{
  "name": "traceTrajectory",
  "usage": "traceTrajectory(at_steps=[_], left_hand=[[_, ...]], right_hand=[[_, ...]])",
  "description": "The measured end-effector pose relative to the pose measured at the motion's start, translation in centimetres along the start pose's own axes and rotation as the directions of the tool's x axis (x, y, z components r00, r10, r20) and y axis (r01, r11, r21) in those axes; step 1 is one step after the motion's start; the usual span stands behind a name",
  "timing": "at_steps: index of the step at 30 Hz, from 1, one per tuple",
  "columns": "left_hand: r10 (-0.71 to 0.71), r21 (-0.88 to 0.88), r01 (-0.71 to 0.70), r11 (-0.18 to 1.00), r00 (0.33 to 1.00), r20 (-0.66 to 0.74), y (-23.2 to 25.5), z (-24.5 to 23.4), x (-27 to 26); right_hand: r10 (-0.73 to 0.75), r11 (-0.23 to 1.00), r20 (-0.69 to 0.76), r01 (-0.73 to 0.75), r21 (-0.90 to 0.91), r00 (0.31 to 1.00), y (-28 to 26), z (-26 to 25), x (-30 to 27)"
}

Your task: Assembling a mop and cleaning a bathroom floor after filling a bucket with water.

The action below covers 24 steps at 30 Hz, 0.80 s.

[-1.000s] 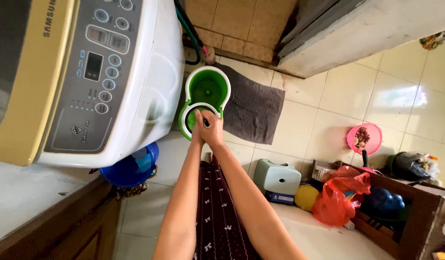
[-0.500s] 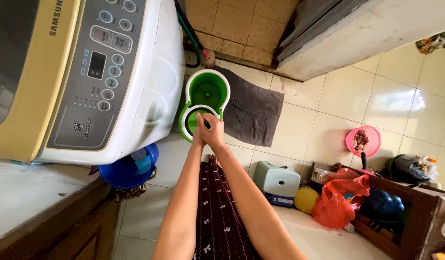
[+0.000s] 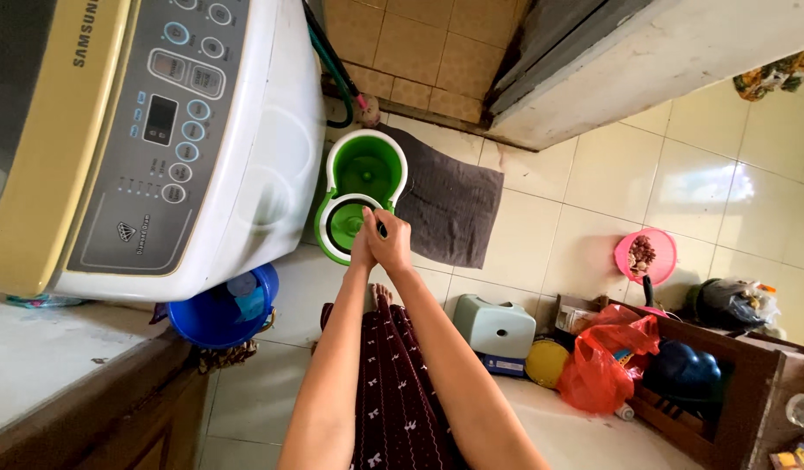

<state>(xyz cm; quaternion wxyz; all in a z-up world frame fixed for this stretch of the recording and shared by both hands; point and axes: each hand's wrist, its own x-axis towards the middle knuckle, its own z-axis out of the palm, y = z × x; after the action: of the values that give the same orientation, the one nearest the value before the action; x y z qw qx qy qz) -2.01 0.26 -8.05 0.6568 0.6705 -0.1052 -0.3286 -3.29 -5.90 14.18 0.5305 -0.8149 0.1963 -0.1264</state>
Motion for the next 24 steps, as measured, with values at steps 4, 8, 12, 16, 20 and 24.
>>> traceTrajectory(at_steps=[4, 8, 12, 16, 20, 24], left_hand=[[-0.013, -0.907, 0.081, 0.413, 0.996, 0.083, -0.6, 1.7, 0.4], [0.155, -0.958, -0.011, 0.285, 0.987, 0.035, 2.9, 1.8, -1.2], [0.172, 0.349, -0.057, 0.936, 0.936, -0.308, 11.8, 1.8, -2.9], [0.297, 0.286, -0.190, 0.939, 0.867, -0.400, 17.6, 2.2, -3.2], [0.354, 0.526, -0.120, 0.842, 0.859, -0.370, 26.8, 2.7, -5.8], [0.405, 0.406, -0.240, 0.882, 0.825, -0.393, 32.3, 3.1, -8.2]], right_hand=[[-0.063, 0.998, -0.001, 0.063, -0.009, 0.998, 0.2, -1.1, -0.6], [-0.023, 0.999, 0.020, 0.022, 0.024, 1.000, -3.1, -2.4, -0.6], [-0.048, 0.997, -0.011, 0.048, 0.052, 0.999, -8.2, -4.0, 1.1], [-0.159, 0.984, -0.049, 0.163, 0.077, 0.986, -13.1, -5.9, 2.3], [-0.181, 0.964, -0.091, 0.195, 0.182, 0.979, -17.3, -7.6, 2.3], [-0.195, 0.947, -0.044, 0.199, 0.252, 0.980, -21.0, -9.7, 1.9]])
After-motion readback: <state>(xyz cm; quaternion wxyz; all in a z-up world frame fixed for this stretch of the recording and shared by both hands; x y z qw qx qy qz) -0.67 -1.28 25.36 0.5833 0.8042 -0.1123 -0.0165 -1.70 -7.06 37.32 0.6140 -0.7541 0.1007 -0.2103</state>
